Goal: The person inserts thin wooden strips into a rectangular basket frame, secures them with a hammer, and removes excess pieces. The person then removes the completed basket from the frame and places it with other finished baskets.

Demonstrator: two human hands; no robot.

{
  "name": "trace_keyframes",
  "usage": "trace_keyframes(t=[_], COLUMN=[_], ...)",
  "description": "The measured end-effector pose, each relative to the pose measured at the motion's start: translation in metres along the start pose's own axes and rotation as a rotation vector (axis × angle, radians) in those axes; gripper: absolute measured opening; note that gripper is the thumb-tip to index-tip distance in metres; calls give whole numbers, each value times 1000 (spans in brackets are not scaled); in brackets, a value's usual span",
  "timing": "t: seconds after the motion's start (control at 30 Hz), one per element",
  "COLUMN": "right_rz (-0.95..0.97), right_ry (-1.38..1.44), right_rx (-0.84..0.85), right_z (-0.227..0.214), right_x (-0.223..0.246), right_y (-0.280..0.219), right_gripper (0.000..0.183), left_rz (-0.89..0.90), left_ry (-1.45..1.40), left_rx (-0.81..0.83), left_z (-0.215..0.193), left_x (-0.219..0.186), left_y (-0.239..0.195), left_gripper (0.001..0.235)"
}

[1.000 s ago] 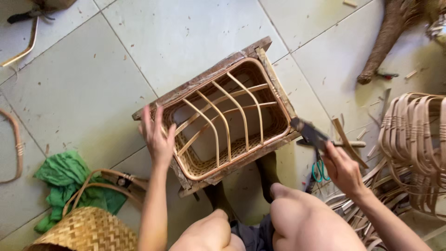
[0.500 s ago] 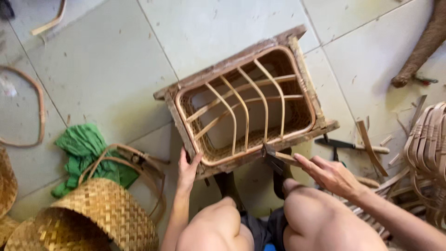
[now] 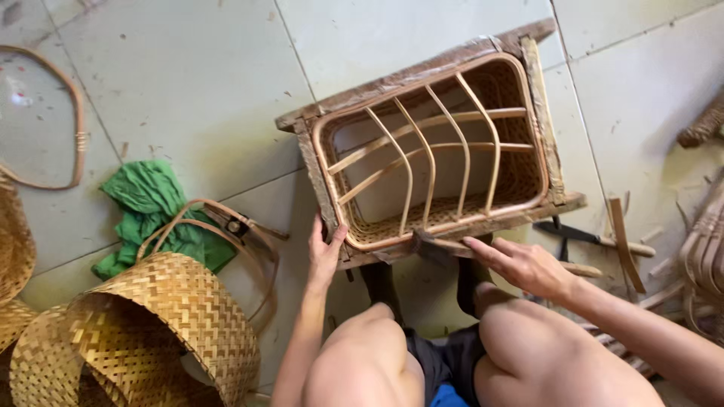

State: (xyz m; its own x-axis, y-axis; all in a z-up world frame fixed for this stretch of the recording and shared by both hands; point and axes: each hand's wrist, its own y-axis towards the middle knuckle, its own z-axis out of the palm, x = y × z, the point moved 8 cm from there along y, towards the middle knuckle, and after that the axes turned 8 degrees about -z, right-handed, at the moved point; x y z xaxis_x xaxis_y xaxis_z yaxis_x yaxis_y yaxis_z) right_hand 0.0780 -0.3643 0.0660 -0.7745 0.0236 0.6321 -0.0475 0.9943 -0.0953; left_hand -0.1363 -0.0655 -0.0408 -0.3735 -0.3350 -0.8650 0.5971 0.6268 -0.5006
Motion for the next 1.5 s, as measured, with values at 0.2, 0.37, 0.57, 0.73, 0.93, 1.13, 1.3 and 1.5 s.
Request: trace_keyframes(t=[0.2,0.37,0.57,0.73,0.93,1.13,1.3,1.5], right_rz=[-137,-117,-121,116,249,715,1013,821], right_ry=[13,27,-38,17,-91,-310,-176,-254], right_rx=[82,140,72,133,-703,-841,-860,-620], right_z=[6,22,10,-31,-161,-114,-29,-26], right_x=[15,32,38,10,-110,-278,-315,-312], right_y=[47,89,136,128,17,-86,-124,-68], right_gripper=[105,80,82,70,32,25,38,36], left_rz=[-159,-234,-316,28,-89,-417,-450,-573], left_ry=[-141,-143,-165,56,319,115,219,312], left_rx=[-54,-136,-182,-90,-44,217,286,255], left_z=[-8,-20,-23,-6,-25,-70,-69,-67], left_x=[26,45,63,22,37,84,88,67], left_y=[14,15,11,18,41,121,132,131], left_gripper=[71,82,84,80,79,57,71,75])
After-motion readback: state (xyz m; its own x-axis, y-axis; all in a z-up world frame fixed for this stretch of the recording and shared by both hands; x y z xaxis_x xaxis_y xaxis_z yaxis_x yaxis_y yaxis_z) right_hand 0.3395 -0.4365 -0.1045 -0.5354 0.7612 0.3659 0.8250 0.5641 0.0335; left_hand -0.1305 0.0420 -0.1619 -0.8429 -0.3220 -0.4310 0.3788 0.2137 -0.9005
